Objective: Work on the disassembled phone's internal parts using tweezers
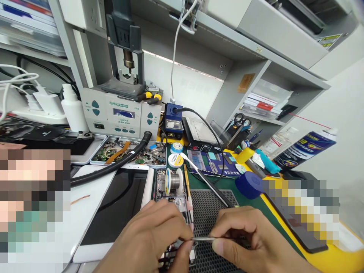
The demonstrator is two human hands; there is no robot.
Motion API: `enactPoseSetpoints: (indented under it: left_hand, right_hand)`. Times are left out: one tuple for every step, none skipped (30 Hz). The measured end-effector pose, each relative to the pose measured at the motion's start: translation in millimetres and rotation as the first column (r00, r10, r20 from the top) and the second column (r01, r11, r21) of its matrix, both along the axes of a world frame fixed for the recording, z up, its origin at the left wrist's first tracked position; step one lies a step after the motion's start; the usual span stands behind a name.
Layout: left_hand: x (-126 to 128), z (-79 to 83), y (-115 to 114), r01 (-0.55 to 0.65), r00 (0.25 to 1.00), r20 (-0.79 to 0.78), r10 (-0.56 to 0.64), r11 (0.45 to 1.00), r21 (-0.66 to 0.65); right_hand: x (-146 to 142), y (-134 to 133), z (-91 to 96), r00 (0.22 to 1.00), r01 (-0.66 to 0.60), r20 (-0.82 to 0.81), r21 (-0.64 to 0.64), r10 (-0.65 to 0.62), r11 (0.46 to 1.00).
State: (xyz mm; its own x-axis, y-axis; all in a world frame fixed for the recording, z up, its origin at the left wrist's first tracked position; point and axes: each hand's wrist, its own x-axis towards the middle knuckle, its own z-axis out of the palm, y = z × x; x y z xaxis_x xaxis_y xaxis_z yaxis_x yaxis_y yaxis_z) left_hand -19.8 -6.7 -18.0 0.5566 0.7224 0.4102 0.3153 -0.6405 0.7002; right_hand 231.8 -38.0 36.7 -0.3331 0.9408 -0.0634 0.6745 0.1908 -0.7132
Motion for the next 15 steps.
enactPoseSetpoints:
  left_hand:
    - [-0.1, 0.0, 0.5, 0.006, 1.0, 0.014, -0.006, 1.0, -0.002]
    - [-0.2, -0.1, 0.8, 0.01, 1.0, 0.027, -0.01, 1.0, -0.004]
    - [-0.3, -0.2, 1.1, 0.011, 0.999, 0.039, -0.011, 1.0, -0.005]
    - [-0.4, -0.3, 1.1, 0.011, 0.999, 0.046, -0.011, 1.0, -0.004]
    - [-0.6, -0.4, 1.1, 0.011, 0.999, 0.05, -0.01, 1.0, -0.004]
    - [-0.7, -0.5, 1.0, 0.012, 0.999, 0.052, -0.012, 1.0, -0.004]
    - [-0.8, -0.7, 1.0, 0.015, 0.998, 0.056, -0.015, 1.0, -0.007]
    - [-0.9, -0.8, 1.0, 0.021, 0.998, 0.061, -0.021, 1.0, -0.01]
    - [-1.0, -0.8, 1.3, 0.028, 0.997, 0.067, -0.027, 1.0, -0.014]
    - [-1.1, -0.8, 1.7, 0.037, 0.997, 0.074, -0.035, 0.999, -0.019]
    - [-1.1, -0.8, 2.1, 0.047, 0.995, 0.084, -0.045, 0.999, -0.025]
    - [-1.0, -0.8, 2.7, 0.057, 0.994, 0.095, -0.054, 0.998, -0.03]
    - [-1.0, -0.7, 3.2, 0.065, 0.992, 0.108, -0.061, 0.997, -0.034]
    - [-1.0, -0.6, 3.7, 0.072, 0.99, 0.123, -0.067, 0.997, -0.038]
    - [-0.9, -0.4, 4.1, 0.08, 0.988, 0.139, -0.073, 0.996, -0.043]
  right_hand:
    - [-0.1, -0.1, -0.3, 1.0, 0.002, 0.003, -0.006, -0.002, 1.0]
    - [-0.1, -0.3, -0.5, 1.0, 0.003, 0.002, -0.016, -0.003, 1.0]
    - [0.0, -0.5, -0.8, 1.0, 0.003, -0.005, -0.025, -0.004, 1.0]
    - [0.2, -0.8, -1.0, 1.0, 0.002, -0.014, -0.034, -0.003, 0.999]
    - [0.4, -1.0, -1.0, 1.0, 0.002, -0.02, -0.046, -0.003, 0.999]
    - [0.7, -1.2, -1.0, 1.0, 0.001, -0.025, -0.052, -0.002, 0.999]
    - [0.9, -1.3, -0.9, 1.0, 0.0, -0.027, -0.058, -0.002, 0.998]
    - [1.2, -1.3, -0.8, 1.0, 0.003, -0.03, -0.061, -0.005, 0.998]
    - [1.4, -1.2, -0.7, 0.999, 0.004, -0.032, -0.062, -0.006, 0.998]
    - [1.6, -0.8, -0.7, 0.999, 0.004, -0.033, -0.062, -0.006, 0.998]
    - [1.8, -0.4, -0.8, 0.999, 0.003, -0.037, -0.061, -0.005, 0.998]
    - [2.0, 0.1, -1.0, 0.999, 0.0, -0.04, -0.06, -0.002, 0.998]
    - [2.1, 0.7, -1.2, 0.999, -0.004, -0.042, -0.059, 0.002, 0.998]
    - [2.1, 1.1, -1.3, 0.999, -0.014, -0.041, -0.058, 0.011, 0.998]
    - [2.1, 1.3, -1.4, 0.999, -0.021, -0.041, -0.055, 0.019, 0.998]
